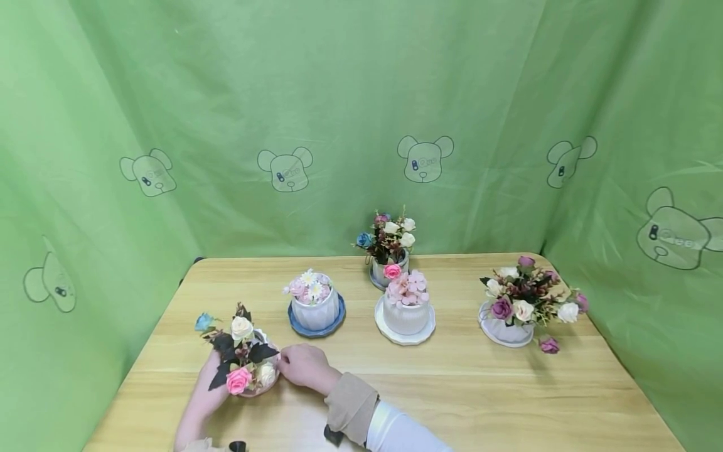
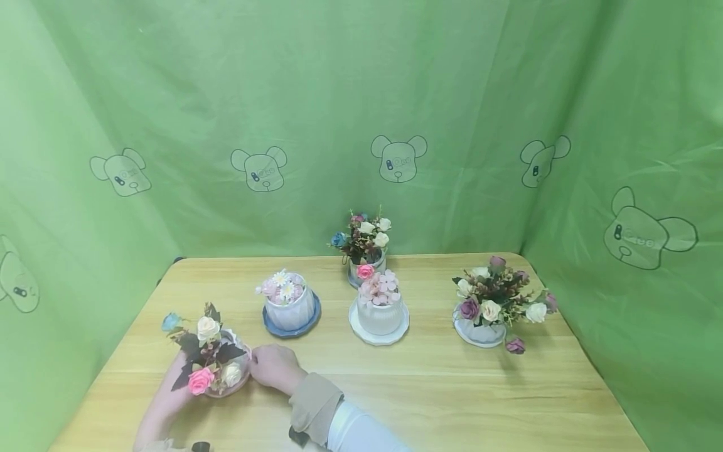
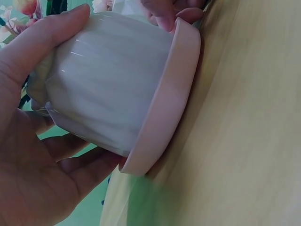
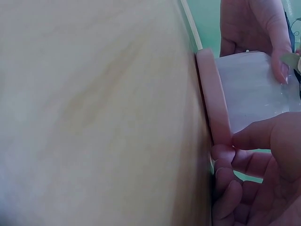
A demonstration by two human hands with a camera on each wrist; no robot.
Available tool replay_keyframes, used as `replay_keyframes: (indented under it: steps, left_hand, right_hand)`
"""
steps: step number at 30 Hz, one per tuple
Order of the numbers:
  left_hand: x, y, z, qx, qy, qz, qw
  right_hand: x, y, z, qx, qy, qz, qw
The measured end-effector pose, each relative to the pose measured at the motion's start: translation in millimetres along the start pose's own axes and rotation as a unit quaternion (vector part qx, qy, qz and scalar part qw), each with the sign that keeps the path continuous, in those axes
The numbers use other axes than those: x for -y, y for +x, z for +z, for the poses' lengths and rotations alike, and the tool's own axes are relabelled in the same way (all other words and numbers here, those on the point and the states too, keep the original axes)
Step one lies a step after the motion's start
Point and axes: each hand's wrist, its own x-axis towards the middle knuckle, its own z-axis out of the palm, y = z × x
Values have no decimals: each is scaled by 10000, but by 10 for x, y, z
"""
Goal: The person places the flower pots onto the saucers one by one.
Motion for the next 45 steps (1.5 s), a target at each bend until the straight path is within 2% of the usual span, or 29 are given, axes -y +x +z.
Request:
replay_keyframes:
  steps: [2, 8, 13, 22, 26, 30, 36, 38, 42, 45]
  left_hand:
    - [12, -5, -2, -8, 72, 132, 9999]
    - [67, 6, 3, 10, 119, 837, 9964]
    - [111, -8, -15, 78, 52, 982, 9951]
    - [128, -27, -73, 276, -124, 474, 9984]
    - [164, -33, -116, 235, -254, 470, 9983]
    - [129, -68, -184, 357, -558, 175, 9976]
    - [119, -111, -260, 491, -532, -170, 9972]
    - [133, -121, -280, 435, -525, -173, 9975]
    - [160, -149, -331, 147, -425, -71, 9990]
    - [126, -181, -396, -9, -316, -151, 9994]
  right_hand:
    - [-3, 2, 6, -5, -1, 13, 10000]
    - [-14, 15, 12, -10, -33, 35, 10000]
    - [-14, 16, 24, -7, -34, 27, 10000]
    - [-3, -3, 31, -26, 46, -25, 10000]
    - [8, -4, 10, 107, 179, -4, 9998]
    - [-11, 21, 1, 294, 316, -14, 9991]
    - [-55, 42, -43, 507, 602, -43, 9969]
    - [-68, 36, -72, 639, 889, -3, 9940]
    - [-89, 0, -144, 1000, 1727, 176, 9797]
    - [-112, -27, -214, 1110, 1978, 246, 9736]
